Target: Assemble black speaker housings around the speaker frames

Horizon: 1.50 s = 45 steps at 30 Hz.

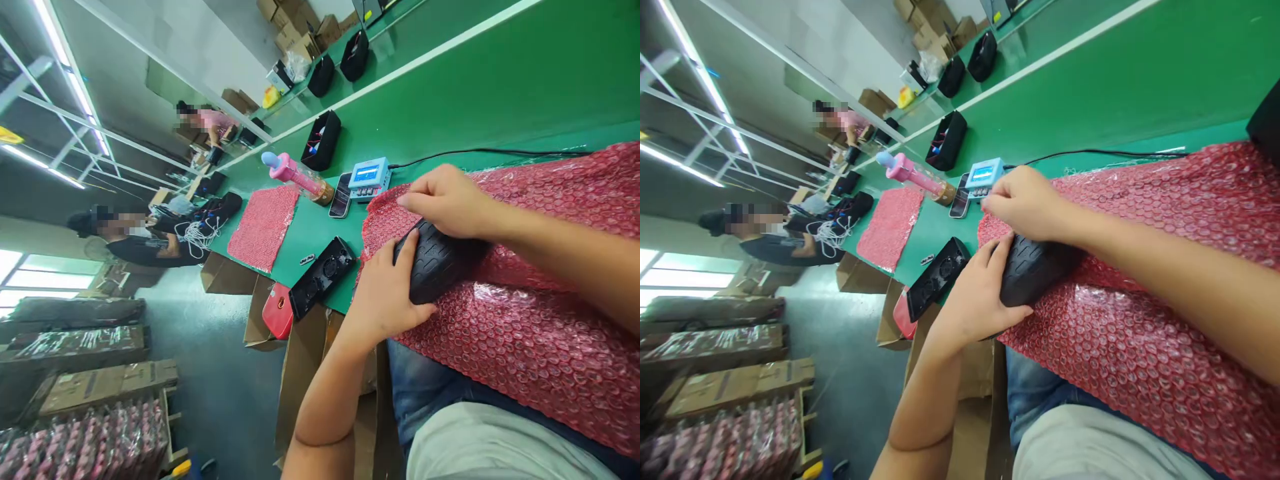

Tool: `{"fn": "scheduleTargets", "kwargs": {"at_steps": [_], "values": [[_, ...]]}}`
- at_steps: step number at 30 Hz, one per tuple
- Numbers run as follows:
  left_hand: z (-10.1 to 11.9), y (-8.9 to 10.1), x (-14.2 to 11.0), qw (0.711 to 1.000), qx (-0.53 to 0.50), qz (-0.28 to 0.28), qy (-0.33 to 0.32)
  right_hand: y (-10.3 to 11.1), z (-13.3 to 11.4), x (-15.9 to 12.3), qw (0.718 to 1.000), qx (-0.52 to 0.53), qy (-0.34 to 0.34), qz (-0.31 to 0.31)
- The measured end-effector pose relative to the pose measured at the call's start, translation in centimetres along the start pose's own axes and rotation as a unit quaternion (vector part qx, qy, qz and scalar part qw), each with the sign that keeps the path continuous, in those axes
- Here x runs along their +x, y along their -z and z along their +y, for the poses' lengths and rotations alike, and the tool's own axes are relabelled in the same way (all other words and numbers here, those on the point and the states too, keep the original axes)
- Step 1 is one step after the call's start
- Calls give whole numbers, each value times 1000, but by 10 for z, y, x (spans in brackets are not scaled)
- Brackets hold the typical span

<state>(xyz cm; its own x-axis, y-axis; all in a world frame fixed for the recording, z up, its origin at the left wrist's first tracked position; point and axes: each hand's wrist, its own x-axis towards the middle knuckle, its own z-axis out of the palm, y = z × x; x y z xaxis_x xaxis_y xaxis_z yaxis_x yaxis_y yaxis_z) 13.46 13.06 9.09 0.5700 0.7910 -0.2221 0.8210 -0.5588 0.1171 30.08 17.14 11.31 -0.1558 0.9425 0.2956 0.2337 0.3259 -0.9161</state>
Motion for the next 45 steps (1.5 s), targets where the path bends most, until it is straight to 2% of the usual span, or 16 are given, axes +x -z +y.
{"fn": "scheduleTargets", "kwargs": {"at_steps": [4, 7, 9, 17, 21, 25, 26, 27, 28, 29, 30, 31, 32, 35, 39, 45], "values": [[10, 0, 3, 999, 21, -9, 37, -16, 35, 1, 999, 27, 19, -3], [19, -3, 4, 996, 50, -3, 78, -14, 38, -1, 995, 94, 17, -8], [20, -4, 3, 996, 49, 0, 73, -12, 37, 0, 993, 118, 14, -22], [-10, 0, 16, 999, 2, -11, 30, -10, 42, 6, 997, 73, -1, -16], [-27, 12, 28, 997, -63, -35, 22, 15, 27, 2, 999, 6, -29, 31], [-42, 29, 43, 983, -125, -124, 57, 69, 5, -34, 983, -143, -61, 95], [-46, 33, 47, 977, -137, -145, 68, 83, 1, -48, 965, -211, -82, 130], [-49, 36, 50, 972, -150, -165, 77, 95, -1, -64, 913, -353, -107, 175], [-52, 38, 54, 967, -161, -181, 83, 105, -1, -81, 837, -483, -153, 206], [-56, 40, 57, 963, -171, -192, 85, 111, 0, -97, 747, -587, -218, 224], [-59, 41, 59, 960, -180, -198, 84, 114, 2, -112, 663, -656, -281, 228], [-63, 41, 62, 959, -188, -198, 77, 114, 7, -125, 605, -695, -324, 214], [-66, 41, 63, 958, -196, -197, 66, 111, 13, -135, 575, -716, -345, 193], [-72, 41, 67, 953, -224, -201, 40, 98, 34, -147, 543, -738, -360, 179], [-73, 45, 66, 945, -254, -203, 26, 96, 54, -141, 505, -742, -386, 212], [-74, 48, 63, 948, -261, -184, 1, 104, 48, -143, 495, -746, -379, 233]]}}
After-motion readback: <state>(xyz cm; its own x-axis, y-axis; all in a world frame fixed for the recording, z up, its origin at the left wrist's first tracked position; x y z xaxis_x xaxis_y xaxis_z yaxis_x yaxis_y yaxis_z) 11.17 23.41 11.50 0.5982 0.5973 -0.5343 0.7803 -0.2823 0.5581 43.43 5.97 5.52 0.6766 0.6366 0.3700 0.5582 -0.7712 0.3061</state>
